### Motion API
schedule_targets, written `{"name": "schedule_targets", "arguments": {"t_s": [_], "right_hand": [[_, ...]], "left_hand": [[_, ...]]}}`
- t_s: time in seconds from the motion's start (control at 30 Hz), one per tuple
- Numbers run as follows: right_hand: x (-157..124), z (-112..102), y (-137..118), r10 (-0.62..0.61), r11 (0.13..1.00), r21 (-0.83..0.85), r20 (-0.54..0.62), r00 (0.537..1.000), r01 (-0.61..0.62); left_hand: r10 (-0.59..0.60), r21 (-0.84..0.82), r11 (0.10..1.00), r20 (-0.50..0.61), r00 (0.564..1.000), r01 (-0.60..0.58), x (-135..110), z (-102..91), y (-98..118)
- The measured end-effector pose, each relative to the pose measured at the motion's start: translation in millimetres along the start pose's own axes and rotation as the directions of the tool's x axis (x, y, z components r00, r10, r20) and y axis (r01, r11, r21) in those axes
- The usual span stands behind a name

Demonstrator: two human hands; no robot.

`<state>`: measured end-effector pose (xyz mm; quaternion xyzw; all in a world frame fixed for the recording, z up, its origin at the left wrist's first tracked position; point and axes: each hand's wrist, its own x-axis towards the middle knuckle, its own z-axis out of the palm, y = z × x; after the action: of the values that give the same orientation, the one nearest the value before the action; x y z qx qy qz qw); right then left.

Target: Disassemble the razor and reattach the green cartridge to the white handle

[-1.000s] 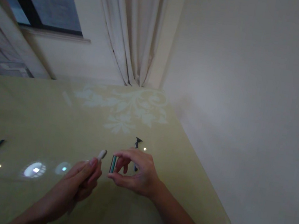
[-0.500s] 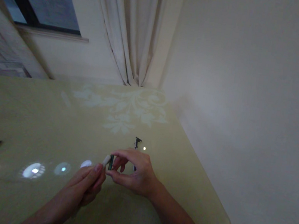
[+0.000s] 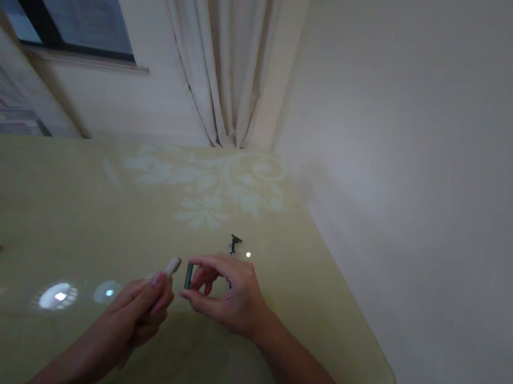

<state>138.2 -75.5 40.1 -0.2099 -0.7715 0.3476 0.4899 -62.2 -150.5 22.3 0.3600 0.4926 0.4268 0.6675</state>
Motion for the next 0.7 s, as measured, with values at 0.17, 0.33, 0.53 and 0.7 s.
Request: {"name": "schedule_targets", "arguments": {"t_s": [0.17, 0.33, 0.53, 0.7], "right_hand": [[-0.2, 0.0, 1.7, 0.062, 0.997, 0.047, 0.013, 0.998, -0.062], [-1.2, 1.8, 2.7, 0.097, 0.991, 0.093, 0.023, 0.995, -0.099], [-2.8, 3.5, 5.1, 0.180, 0.968, 0.182, -0.011, 0.984, -0.175], [-3.6, 4.1, 6.5, 0.190, 0.961, 0.200, 0.017, 0.982, -0.190]], "left_hand": [[-0.012, 0.033, 0.999, -0.025, 1.000, 0.013, -1.0, 4.8, 2.1], [-0.035, -0.008, 0.999, 0.022, 0.999, 0.035, -2.6, 6.4, 5.0], [-0.053, -0.071, 0.996, -0.011, 0.999, 0.052, -2.3, 8.2, 4.9], [-0.067, -0.097, 0.993, 0.014, 0.998, 0.068, -0.6, 8.9, 4.6]]}}
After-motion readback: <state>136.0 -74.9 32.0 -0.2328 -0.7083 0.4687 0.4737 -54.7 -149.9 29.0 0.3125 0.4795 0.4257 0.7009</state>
